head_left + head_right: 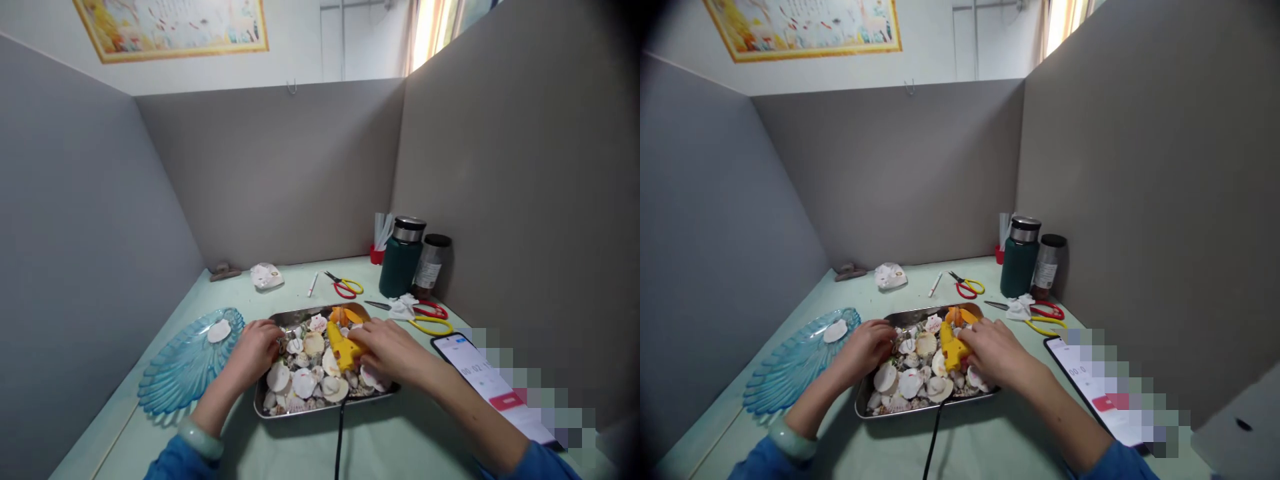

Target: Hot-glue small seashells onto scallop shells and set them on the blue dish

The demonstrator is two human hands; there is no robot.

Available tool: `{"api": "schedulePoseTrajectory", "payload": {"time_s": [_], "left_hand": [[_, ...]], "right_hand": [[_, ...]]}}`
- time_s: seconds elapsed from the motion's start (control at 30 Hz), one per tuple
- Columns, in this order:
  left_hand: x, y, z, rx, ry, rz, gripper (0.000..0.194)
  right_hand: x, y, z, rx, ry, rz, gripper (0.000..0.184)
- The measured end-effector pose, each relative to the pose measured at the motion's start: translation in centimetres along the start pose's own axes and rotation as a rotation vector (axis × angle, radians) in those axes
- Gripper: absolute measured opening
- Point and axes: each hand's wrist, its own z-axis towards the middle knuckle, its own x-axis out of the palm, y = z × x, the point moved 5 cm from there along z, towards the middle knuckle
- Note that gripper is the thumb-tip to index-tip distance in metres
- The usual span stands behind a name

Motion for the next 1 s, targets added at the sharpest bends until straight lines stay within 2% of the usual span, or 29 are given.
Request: {"api": "schedulePoseTrajectory", "payload": {"time_s": [0.2, 0.37, 0.43, 0.6, 0.77, 0.9, 1.0], "left_hand": [[1.0, -1.7, 1.4, 0.064, 0.103, 0.166, 0.020], [1.1, -1.2, 1.8, 0.033, 0.101, 0.252, 0.014], [0.9, -0.9, 1.7, 0.017, 0.093, 0.265, 0.018], [0.8, -1.5, 1.7, 0.065, 0.138, 0.251, 0.035], [1.1, -2.7, 2.6, 0.132, 0.160, 0.219, 0.027], [1.0, -2.9, 3.3, 0.136, 0.116, 0.180, 0.021], [0.5, -2.4, 3.3, 0.098, 0.074, 0.114, 0.020]], "right_hand": [[0.4, 0.3, 0.1, 0.001, 0.016, -0.024, 0.029], [1.1, 0.2, 0.4, 0.007, 0.019, -0.048, 0.039], [1.2, 0.1, 0.3, 0.013, 0.016, -0.045, 0.040], [1.1, -0.1, 0.2, 0.006, 0.013, -0.034, 0.036], [1.3, 0.1, 0.3, 0.008, 0.000, -0.042, 0.039], [0.9, 0.0, 0.1, -0.001, -0.027, -0.012, 0.038], [0.1, -0.6, -0.6, 0.002, -0.072, 0.103, 0.037]]}}
